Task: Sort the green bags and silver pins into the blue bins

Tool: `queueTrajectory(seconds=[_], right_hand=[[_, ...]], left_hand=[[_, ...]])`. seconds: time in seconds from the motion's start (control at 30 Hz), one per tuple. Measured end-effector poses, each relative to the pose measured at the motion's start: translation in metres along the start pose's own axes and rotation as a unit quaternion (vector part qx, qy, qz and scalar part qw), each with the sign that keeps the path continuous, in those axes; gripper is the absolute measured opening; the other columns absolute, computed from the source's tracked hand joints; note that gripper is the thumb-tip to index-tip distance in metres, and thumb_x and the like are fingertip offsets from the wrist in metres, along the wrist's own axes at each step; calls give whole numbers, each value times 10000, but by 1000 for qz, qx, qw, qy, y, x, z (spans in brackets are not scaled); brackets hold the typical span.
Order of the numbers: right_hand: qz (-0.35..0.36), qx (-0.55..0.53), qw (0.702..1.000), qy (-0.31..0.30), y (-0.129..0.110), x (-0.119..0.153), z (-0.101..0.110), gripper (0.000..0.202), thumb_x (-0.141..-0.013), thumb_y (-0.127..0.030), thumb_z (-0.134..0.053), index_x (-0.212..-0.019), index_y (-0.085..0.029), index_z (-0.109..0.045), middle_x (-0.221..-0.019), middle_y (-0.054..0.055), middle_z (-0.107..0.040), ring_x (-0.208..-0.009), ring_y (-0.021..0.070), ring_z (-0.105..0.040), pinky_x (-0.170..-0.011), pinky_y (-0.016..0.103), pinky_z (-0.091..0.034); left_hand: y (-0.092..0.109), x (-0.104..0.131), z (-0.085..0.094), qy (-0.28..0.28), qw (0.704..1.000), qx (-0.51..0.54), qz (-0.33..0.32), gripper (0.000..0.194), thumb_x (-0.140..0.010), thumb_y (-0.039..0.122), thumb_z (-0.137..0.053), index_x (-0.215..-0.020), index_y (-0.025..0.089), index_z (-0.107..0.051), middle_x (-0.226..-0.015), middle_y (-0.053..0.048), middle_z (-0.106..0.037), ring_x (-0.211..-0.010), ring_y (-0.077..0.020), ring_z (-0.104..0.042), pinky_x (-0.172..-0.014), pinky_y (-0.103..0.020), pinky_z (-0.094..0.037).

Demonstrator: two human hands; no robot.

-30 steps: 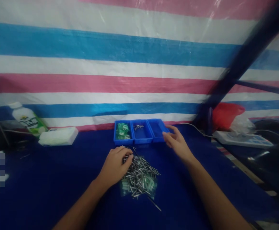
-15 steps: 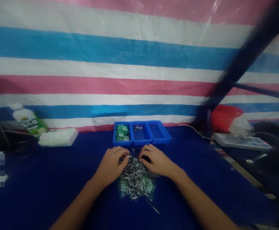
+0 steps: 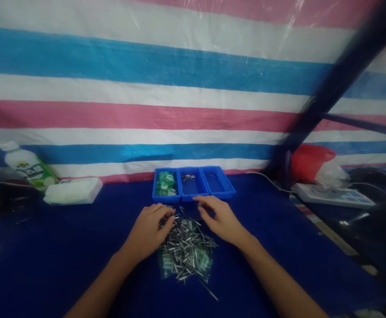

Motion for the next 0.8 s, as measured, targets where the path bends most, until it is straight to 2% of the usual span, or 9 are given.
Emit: queueTrajectory(seconds=[0.1, 0.27, 0.47, 0.63, 0.8], right_hand=[[-22, -37, 998, 37, 3, -2, 6, 185, -951, -245, -570, -1097, -250, -684, -934, 34, -715, -832, 194, -664, -775, 374, -534], [-80, -178, 979, 58, 10, -4, 13, 369, -968, -290, -547, -1333, -259, -582, -972, 43, -680, -859, 181, -657, -770, 351, -536], [-114, -270, 951, 97, 12, -7, 14, 230, -894, -326, -661, -1103, -231, -685, -932, 44, -713, -772, 171, -646, -732, 351, -534], [-156, -396, 896, 124, 12, -8, 15, 219, -802, -389, -781, -910, -210, -713, -778, 24, -727, -646, 156, -644, -717, 346, -520], [-202, -511, 828, 110, 10, -8, 8, 336, -750, -467, -827, -706, -198, -632, -649, -17, -585, -603, 129, -558, -624, 287, -459]], left_hand=[[0, 0, 1, 4, 1000, -8, -10, 152, -980, 285, -533, -1047, 257, -667, -986, -5, -692, -927, -206, -639, -824, -390, -424], [0, -1, 5, 13, 1000, -11, -16, 168, -988, 294, -519, -1067, 261, -664, -985, -4, -689, -909, -200, -631, -806, -375, -427], [0, 0, 8, 22, 999, -22, -23, 178, -990, 311, -518, -1072, 265, -669, -982, -6, -687, -887, -199, -634, -791, -364, -444], [2, 1, 8, 22, 999, -17, -29, 182, -989, 289, -516, -1077, 256, -671, -1004, -16, -690, -900, -196, -637, -806, -362, -461], [4, 2, 7, -2, 999, -10, -32, 167, -987, 277, -524, -1057, 247, -671, -990, -20, -692, -915, -199, -640, -812, -373, -457]])
Point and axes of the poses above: each hand's wrist, its own x-axis away from the middle knuckle, its own z-axis out of the back of the hand, y = z × x, the point moved 1 cm from there along -x, towards the middle knuckle
